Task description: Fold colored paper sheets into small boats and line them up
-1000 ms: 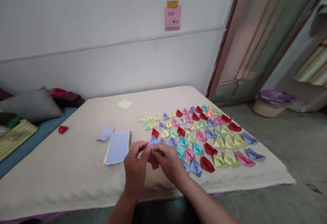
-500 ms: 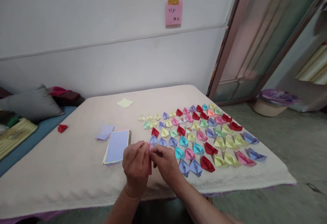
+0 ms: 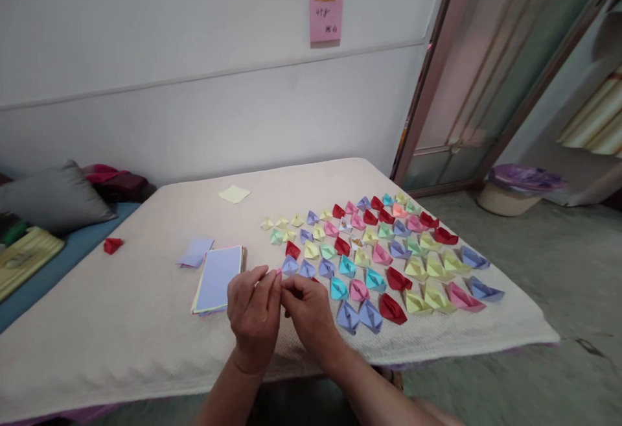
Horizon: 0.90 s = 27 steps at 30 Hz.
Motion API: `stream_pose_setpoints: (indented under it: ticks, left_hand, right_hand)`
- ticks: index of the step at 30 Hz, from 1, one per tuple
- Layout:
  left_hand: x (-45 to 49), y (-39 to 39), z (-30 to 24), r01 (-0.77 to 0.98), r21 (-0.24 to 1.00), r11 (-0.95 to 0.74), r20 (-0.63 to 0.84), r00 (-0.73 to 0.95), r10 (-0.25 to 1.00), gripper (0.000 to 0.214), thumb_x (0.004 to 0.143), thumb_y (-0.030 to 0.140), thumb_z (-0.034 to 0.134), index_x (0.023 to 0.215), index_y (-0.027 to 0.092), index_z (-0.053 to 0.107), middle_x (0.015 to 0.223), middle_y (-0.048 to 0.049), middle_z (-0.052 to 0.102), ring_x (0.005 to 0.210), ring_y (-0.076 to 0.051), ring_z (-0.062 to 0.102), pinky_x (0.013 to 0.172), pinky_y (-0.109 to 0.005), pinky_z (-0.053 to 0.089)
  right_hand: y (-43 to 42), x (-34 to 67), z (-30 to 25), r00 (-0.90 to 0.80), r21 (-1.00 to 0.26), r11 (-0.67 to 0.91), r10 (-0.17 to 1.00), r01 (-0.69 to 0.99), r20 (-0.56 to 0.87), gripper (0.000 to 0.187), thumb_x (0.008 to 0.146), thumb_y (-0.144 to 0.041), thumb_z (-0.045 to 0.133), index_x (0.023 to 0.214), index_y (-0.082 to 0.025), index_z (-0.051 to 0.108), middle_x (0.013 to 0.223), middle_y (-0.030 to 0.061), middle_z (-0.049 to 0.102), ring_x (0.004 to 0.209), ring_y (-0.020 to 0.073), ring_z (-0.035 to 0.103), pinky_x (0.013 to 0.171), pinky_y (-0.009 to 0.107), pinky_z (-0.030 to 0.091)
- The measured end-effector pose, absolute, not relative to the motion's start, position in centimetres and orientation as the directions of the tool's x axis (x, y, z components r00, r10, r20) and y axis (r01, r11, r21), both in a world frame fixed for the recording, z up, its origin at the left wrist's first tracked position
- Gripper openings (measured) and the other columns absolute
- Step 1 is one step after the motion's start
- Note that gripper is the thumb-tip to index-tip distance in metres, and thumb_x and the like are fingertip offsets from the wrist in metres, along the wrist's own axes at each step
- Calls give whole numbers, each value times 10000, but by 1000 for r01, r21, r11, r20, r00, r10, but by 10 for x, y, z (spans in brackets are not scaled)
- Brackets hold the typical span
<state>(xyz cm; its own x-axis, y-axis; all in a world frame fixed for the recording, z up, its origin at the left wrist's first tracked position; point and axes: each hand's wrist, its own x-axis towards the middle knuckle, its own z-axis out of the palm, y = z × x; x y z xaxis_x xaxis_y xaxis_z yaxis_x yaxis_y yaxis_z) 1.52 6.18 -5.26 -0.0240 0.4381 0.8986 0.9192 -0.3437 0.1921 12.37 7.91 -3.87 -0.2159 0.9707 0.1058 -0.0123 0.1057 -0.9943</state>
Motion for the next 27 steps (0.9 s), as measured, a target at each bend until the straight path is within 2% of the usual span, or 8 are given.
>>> stream_pose_setpoints:
  ticks: [10, 14, 16, 20, 22, 27]
  left_hand:
    - [12, 62, -48, 928, 116, -354, 905, 47, 423, 230, 802, 107, 592, 1025, 156, 620, 912, -99, 675, 869, -197, 619, 884, -415, 428]
    - [11, 61, -46, 924, 123, -363, 903, 48, 427, 236, 795, 96, 596, 1023, 154, 612, 925, -99, 667, 879, -195, 614, 887, -414, 426]
    - [13, 59, -44, 904, 194, -382, 894, -2, 449, 217, 806, 107, 582, 1009, 175, 614, 954, -92, 655, 897, -197, 606, 900, -425, 422]
    - [17, 56, -36, 755, 517, -402, 766, -199, 611, 86, 840, 154, 526, 875, 187, 598, 1063, -94, 604, 1009, -202, 572, 891, -386, 448]
    - [18, 55, -33, 671, 639, -377, 679, -262, 685, 77, 849, 186, 513, 819, 188, 584, 1071, -88, 595, 1038, -202, 562, 882, -365, 453]
    - [17, 55, -29, 568, 757, -323, 558, -307, 771, 64, 815, 252, 573, 813, 202, 613, 1067, -69, 594, 1053, -209, 549, 920, -378, 421]
  right_hand:
    - [77, 123, -38, -223, -994, 108, 969, -17, 109, 173, 762, -285, 565, 634, -187, 629, 501, -33, 499, 473, 105, 440, 461, 212, 360]
    - [77, 120, -39, -227, -991, 126, 965, -35, 131, 183, 775, -281, 575, 626, -187, 625, 497, -38, 486, 472, 104, 437, 463, 210, 358]
    - [77, 120, -39, -221, -989, 145, 964, -18, 145, 199, 796, -300, 568, 644, -190, 633, 511, -32, 506, 483, 109, 454, 471, 212, 368]
    - [78, 124, -38, -227, -981, 194, 957, 27, 183, 201, 832, -313, 555, 698, -196, 648, 552, -21, 568, 515, 119, 505, 500, 216, 392]
    - [79, 127, -36, -226, -968, 242, 949, 70, 221, 204, 844, -311, 553, 700, -198, 642, 558, -19, 578, 525, 120, 516, 518, 218, 395]
    - [81, 134, -34, -253, -885, 413, 899, 214, 358, 200, 854, -232, 527, 699, -201, 648, 605, -11, 584, 583, 122, 525, 576, 226, 387]
